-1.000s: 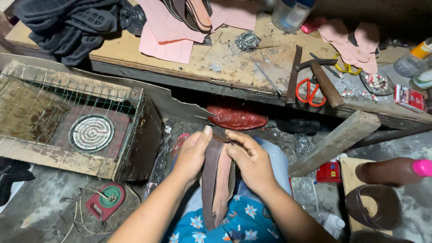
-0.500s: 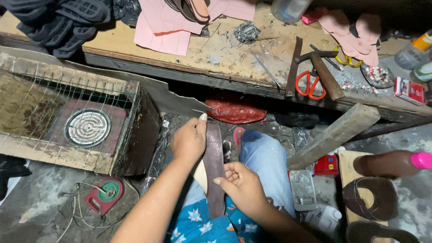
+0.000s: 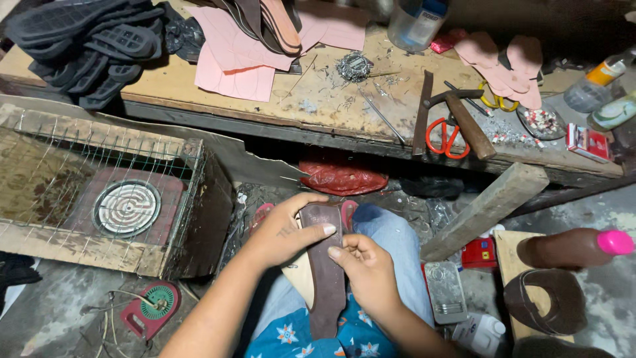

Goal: The person repairs a brown sandal by hand, using pliers to pull and adjust the strap and a hammer to tap the sole. The person repeatedly repositions the sandal and uses tools to secure the strap to the sole.

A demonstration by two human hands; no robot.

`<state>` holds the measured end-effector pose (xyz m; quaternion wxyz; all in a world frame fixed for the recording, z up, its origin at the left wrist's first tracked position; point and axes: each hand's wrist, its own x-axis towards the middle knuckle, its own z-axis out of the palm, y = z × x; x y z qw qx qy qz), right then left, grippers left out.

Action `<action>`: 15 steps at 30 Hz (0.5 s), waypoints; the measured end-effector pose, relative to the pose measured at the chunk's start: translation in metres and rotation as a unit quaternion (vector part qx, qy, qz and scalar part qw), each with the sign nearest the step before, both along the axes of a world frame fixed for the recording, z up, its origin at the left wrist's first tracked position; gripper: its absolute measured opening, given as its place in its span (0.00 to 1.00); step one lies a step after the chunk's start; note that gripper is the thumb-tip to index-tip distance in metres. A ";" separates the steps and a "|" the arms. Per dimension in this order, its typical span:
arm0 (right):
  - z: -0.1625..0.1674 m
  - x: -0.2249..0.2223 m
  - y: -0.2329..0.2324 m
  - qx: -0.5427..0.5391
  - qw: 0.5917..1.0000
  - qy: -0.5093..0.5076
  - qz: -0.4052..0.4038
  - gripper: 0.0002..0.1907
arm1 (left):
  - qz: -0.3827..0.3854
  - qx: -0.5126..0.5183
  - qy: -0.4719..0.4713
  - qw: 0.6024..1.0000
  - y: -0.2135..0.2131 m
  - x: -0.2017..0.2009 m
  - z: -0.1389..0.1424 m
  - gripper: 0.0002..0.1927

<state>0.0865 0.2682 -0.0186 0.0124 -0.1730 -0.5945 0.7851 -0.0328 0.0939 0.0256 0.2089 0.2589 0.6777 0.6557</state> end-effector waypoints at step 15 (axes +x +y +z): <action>0.006 0.000 -0.029 0.050 0.995 0.058 -0.064 0.09 | 0.073 0.034 -0.147 0.986 0.001 0.015 -0.002 0.18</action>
